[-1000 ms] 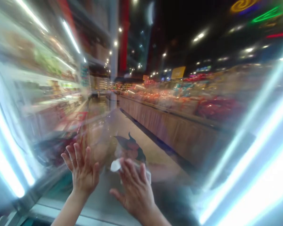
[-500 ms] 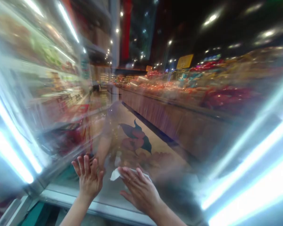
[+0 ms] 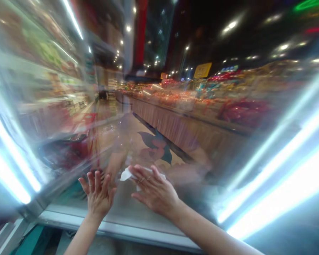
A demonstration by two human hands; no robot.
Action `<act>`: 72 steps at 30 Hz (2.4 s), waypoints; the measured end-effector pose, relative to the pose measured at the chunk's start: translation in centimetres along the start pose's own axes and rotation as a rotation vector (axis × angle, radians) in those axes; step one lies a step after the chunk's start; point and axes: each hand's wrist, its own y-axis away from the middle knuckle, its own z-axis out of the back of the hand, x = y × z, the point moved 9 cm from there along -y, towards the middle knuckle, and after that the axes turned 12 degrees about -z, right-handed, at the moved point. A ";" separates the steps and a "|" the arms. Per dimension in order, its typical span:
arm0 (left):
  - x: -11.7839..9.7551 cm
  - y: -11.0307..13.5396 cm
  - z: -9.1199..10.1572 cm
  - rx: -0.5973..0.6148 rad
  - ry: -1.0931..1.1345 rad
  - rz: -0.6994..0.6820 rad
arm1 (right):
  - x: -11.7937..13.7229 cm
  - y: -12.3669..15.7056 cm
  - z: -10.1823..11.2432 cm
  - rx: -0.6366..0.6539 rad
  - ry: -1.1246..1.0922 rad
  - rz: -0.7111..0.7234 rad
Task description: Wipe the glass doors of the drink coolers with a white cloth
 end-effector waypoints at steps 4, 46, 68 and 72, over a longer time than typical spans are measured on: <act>0.2 0.2 -0.1 -0.007 0.014 0.037 | 1.8 2.9 -1.0 0.043 0.019 0.186; 3.0 3.4 -1.3 -0.203 -0.006 0.201 | 1.2 -15.1 1.3 0.032 0.002 0.409; 3.1 -3.1 0.5 -0.276 -0.020 0.428 | 2.9 -32.8 5.0 -0.022 -0.016 0.588; 3.1 -3.3 0.1 -0.237 -0.023 0.423 | 4.5 -34.9 5.0 -0.024 -0.016 0.638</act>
